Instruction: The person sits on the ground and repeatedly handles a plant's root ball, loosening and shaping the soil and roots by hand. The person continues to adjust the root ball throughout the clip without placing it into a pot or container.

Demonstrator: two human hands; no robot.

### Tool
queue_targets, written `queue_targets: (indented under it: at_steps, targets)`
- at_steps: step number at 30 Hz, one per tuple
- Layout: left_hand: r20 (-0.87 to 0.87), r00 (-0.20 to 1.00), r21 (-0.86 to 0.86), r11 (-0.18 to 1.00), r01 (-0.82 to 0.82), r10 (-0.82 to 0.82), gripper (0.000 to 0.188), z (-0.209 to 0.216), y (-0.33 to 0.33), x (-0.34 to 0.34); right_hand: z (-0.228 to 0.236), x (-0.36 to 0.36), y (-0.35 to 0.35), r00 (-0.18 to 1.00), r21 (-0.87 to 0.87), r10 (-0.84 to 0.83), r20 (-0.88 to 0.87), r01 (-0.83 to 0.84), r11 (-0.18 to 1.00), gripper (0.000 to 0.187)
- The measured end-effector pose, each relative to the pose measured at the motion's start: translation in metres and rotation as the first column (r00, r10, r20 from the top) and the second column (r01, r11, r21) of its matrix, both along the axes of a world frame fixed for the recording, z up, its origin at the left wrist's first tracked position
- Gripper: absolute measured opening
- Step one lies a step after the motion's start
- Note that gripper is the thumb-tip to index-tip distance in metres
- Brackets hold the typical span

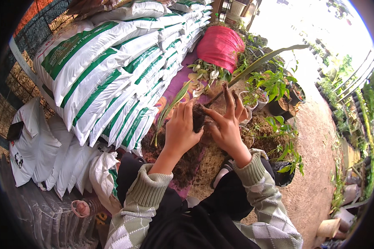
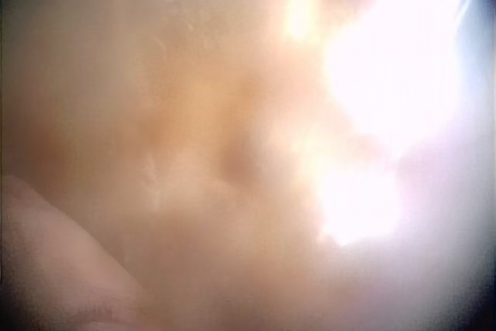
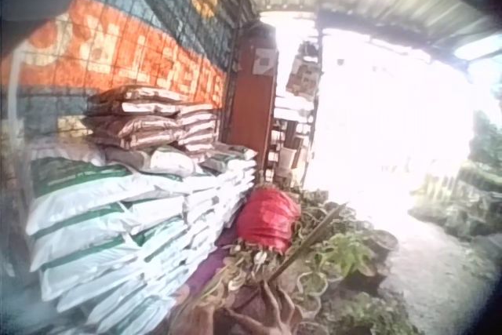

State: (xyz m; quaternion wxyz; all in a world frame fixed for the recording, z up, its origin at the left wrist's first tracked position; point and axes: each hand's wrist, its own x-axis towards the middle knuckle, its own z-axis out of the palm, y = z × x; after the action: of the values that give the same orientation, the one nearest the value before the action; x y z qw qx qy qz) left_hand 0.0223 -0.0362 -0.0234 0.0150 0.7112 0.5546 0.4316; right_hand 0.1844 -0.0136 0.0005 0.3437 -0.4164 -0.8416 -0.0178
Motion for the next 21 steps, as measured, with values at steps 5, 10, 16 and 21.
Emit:
queue_targets:
  at_steps: [5, 10, 16, 21]
  targets:
    - [0.106, 0.994, -0.1, 0.994, 0.043, -0.032, 0.077, 0.008, -0.003, 0.005, 0.005, 0.005, -0.006, 0.998, 0.079, 0.03, -0.06, -0.025, 0.997, 0.034]
    - [0.159, 0.987, -0.111, 0.994, 0.027, -0.009, 0.075, -0.003, 0.003, 0.002, -0.007, -0.001, 0.003, 0.989, 0.023, 0.108, -0.102, -0.106, 0.994, 0.04]
    - [0.219, 0.97, -0.171, 0.975, 0.143, -0.104, 0.073, 0.004, 0.001, 0.001, 0.019, 0.005, 0.008, 0.996, -0.072, 0.044, -0.075, -0.049, 0.996, 0.041]
    - [0.211, 0.965, -0.148, 0.971, 0.187, -0.154, 0.072, 0.006, -0.001, 0.007, 0.005, 0.014, 0.023, 0.987, -0.092, 0.124, -0.107, -0.134, 0.987, 0.03]
